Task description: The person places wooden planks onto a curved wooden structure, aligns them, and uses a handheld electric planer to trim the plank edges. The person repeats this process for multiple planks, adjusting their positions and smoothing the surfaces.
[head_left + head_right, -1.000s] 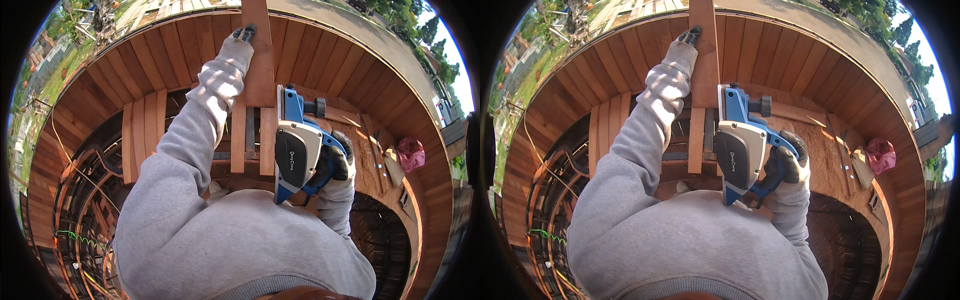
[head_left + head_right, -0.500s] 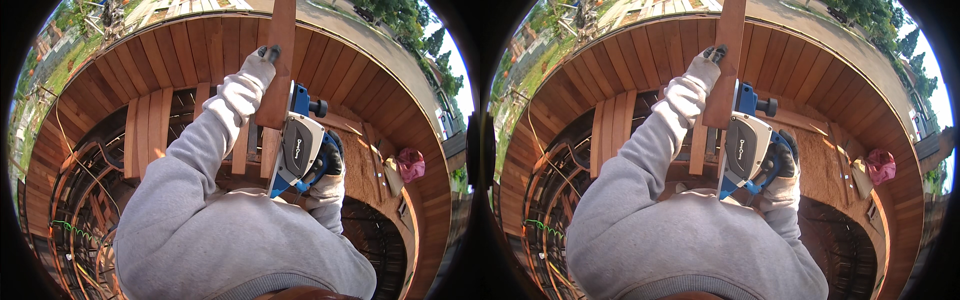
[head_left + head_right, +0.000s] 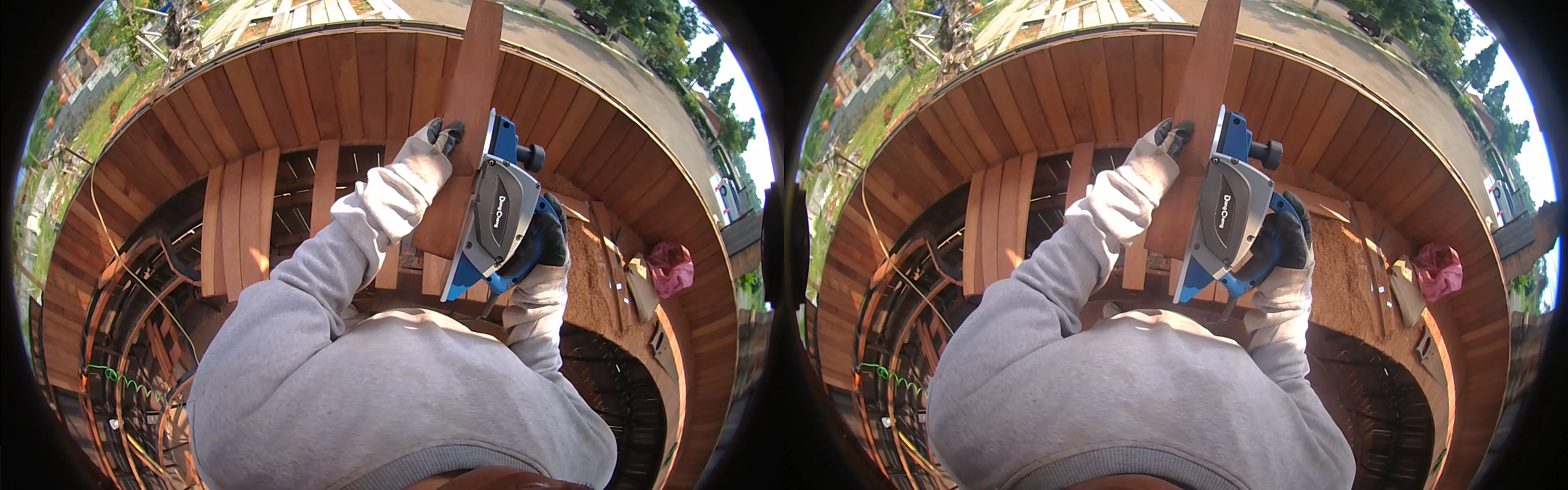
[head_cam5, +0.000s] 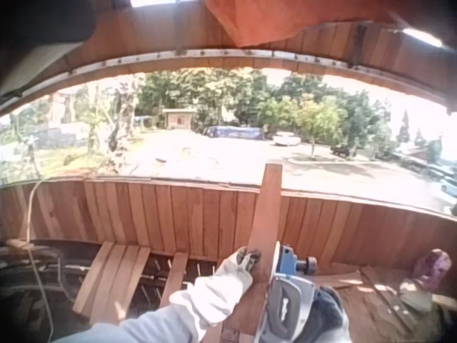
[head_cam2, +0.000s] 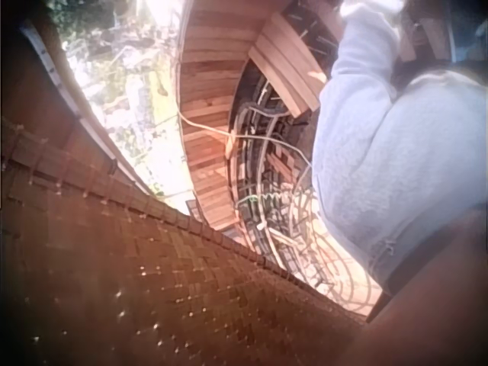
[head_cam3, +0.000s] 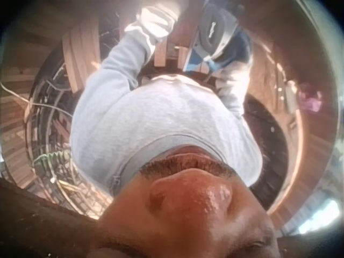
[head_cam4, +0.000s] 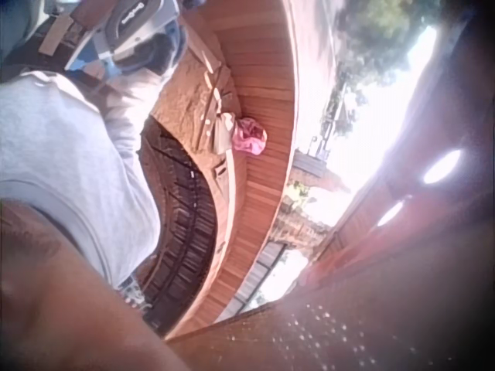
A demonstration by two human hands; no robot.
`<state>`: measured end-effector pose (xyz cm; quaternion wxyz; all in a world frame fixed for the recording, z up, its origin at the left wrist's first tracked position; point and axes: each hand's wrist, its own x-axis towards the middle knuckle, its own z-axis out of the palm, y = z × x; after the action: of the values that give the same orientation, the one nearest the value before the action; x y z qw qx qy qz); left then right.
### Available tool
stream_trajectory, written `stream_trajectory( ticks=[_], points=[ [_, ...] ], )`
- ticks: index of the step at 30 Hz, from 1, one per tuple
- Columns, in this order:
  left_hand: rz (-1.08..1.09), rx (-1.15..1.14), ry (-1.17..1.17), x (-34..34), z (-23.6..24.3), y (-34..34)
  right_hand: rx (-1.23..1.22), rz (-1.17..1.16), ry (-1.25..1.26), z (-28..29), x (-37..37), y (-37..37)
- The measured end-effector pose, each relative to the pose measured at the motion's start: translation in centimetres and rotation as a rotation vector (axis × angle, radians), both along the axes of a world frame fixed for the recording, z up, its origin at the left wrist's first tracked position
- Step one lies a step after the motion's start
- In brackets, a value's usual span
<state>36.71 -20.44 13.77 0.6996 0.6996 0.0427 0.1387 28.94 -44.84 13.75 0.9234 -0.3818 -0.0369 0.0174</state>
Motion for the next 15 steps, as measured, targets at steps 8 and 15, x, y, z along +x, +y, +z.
stream_trajectory(
  ticks=[8, 15],
  points=[
    [-0.235, -0.534, -0.003, -4.9, -4.2, -1.6, -0.053, -0.039, -0.168, 1.7, 2.5, -1.9],
    [0.010, 0.111, 0.168, -7.8, -4.0, 0.7, -0.467, -0.185, -0.154, 5.4, 2.0, -6.5]
  ],
)
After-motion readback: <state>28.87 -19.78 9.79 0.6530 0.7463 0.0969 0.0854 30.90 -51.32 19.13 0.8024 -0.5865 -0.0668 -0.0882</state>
